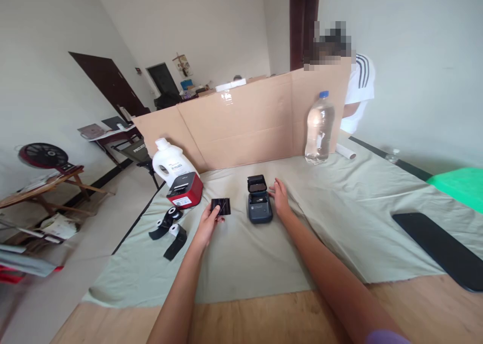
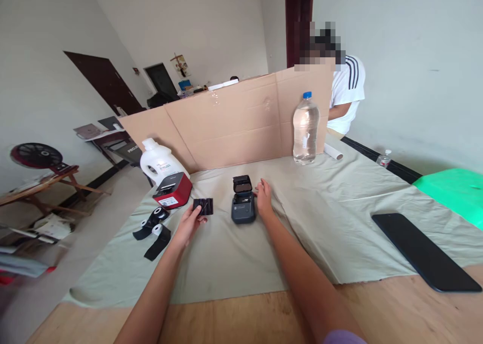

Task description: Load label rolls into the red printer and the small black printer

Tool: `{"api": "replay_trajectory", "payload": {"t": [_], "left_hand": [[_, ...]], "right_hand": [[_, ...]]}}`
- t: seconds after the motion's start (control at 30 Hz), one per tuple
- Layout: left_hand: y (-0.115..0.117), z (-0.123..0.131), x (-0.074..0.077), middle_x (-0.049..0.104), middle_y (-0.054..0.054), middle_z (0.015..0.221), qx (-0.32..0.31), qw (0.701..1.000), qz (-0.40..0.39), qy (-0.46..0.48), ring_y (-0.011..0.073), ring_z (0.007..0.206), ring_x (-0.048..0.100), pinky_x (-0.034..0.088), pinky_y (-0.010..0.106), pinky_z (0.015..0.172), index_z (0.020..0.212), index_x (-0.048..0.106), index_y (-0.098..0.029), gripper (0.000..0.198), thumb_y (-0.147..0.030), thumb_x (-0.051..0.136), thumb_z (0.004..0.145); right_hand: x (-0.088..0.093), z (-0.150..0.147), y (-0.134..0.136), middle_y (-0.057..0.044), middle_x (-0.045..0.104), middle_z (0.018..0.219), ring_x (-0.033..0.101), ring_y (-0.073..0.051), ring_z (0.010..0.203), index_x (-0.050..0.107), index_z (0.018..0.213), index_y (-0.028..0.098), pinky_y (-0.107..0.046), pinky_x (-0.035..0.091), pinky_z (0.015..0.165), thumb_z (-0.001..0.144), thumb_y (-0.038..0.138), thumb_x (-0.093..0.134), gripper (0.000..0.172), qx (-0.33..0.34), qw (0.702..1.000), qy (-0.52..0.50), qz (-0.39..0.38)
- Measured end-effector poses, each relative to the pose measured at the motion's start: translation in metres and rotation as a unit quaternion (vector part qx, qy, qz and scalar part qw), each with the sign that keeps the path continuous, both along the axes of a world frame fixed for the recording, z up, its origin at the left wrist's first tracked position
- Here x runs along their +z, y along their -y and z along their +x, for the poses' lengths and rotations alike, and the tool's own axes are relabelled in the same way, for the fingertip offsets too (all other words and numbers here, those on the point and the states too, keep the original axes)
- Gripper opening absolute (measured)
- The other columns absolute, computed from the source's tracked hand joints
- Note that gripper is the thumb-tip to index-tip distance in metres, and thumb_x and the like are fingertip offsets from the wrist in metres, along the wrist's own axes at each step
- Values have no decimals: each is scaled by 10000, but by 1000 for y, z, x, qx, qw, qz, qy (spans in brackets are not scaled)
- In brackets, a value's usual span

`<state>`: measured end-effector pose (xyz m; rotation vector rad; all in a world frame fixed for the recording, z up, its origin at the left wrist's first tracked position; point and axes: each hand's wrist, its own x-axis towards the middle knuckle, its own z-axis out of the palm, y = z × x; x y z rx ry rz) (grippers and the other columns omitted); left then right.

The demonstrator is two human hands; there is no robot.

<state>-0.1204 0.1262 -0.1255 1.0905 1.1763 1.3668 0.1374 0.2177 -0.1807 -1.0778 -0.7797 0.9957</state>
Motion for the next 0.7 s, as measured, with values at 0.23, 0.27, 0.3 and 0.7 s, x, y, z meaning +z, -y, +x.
{"api": "replay_trajectory", "payload": {"t": [0.23,0.27,0.3,0.7], "left_hand": [[10,-26,-23,591,3,863,157,983,54,-72,138,726,578,479,244,617,966,590,-191,475,-539,756,689],[8,-29,-23,590,9,850,171,976,73,-109,151,752,577,480,253,643,924,606,-187,436,-543,736,710],[7,-32,-22,586,13,829,182,968,89,-151,162,770,573,479,260,669,863,615,-184,394,-539,722,728],[0,-47,-35,628,117,1207,176,964,106,-171,223,1020,648,539,330,831,1334,484,-203,574,-518,596,867]], "right_hand": [[-4,2,-4,-77,526,1300,628,-206,1030,571,1290,287,-356,575,829,828,591,476,561,-6,1000,22,11],[-4,2,-4,-77,527,1298,630,-202,1020,575,1279,284,-350,574,820,830,586,476,550,-5,1000,26,13],[-5,3,-5,-75,528,1296,632,-197,1008,579,1267,283,-346,572,814,832,580,476,536,-3,999,28,15],[-2,3,-6,-47,554,1171,637,-172,900,596,1136,277,-337,548,777,803,531,534,423,-3,1000,0,14]]}}
